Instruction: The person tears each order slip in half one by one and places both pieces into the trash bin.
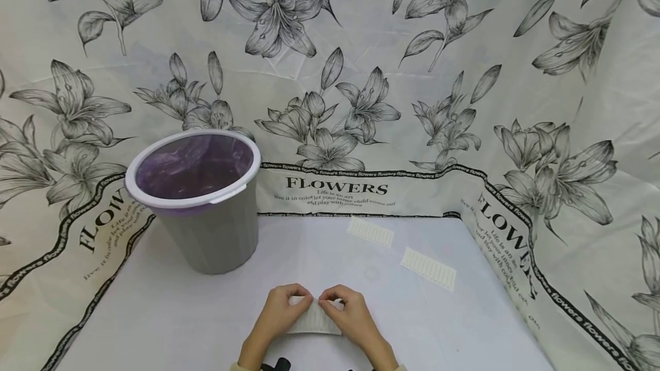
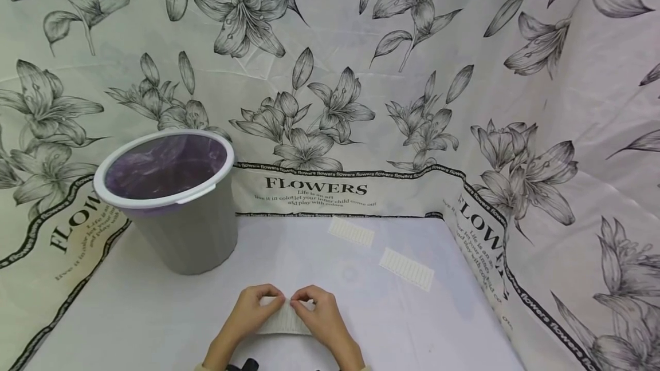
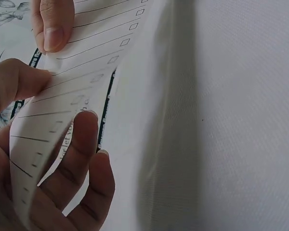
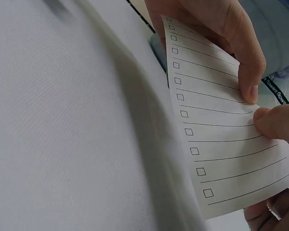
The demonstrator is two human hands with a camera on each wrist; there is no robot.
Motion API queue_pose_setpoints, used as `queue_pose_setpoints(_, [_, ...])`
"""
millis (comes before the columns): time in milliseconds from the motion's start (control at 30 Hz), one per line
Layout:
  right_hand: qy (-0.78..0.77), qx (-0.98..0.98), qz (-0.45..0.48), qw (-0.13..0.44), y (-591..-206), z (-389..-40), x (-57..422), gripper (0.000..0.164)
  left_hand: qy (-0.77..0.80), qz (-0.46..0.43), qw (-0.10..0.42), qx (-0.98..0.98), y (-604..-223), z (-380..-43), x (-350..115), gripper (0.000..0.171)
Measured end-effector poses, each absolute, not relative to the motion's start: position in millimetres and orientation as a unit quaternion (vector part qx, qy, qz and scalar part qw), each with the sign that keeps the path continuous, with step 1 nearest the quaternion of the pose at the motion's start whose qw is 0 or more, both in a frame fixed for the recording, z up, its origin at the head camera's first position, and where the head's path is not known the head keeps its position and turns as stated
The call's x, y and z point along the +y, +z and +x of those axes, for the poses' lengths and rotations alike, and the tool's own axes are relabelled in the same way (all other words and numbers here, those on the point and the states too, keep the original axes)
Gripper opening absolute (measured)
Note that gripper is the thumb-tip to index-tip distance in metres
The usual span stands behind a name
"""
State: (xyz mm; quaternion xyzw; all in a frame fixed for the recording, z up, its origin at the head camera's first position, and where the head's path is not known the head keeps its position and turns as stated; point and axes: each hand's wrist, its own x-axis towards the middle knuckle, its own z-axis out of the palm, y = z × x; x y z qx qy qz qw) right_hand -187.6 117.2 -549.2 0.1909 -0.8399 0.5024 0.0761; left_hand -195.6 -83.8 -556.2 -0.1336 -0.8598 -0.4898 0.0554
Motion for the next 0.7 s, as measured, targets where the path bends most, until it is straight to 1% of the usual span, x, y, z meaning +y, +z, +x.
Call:
queue_pose_setpoints(100, [0.507,-0.836,0.197,0.078,-551.3,-187.6,116.7,0.008,-0.486,-0.121,0.046,-0.864,-555.2,-194.8,-85.0,0.009])
queue_pose_setpoints(267, [0.525,-0.824,0.199,0.076,-553.0,-189.7,117.5,0.005,-0.497,-0.107,0.043,-0.860,-553.1,-195.7,-88.1,0.010])
queue_pose_setpoints(567, [0.526,-0.833,0.165,0.058,-552.5,-192.3,122.0,0.006,-0.508,-0.111,0.048,-0.853,-550.4,-199.8,-87.8,0.012])
queue_pose_setpoints(700, [0.526,-0.834,0.155,0.063,-551.3,-192.4,123.1,0.008,-0.522,-0.109,0.045,-0.844,-550.9,-199.1,-87.3,0.013])
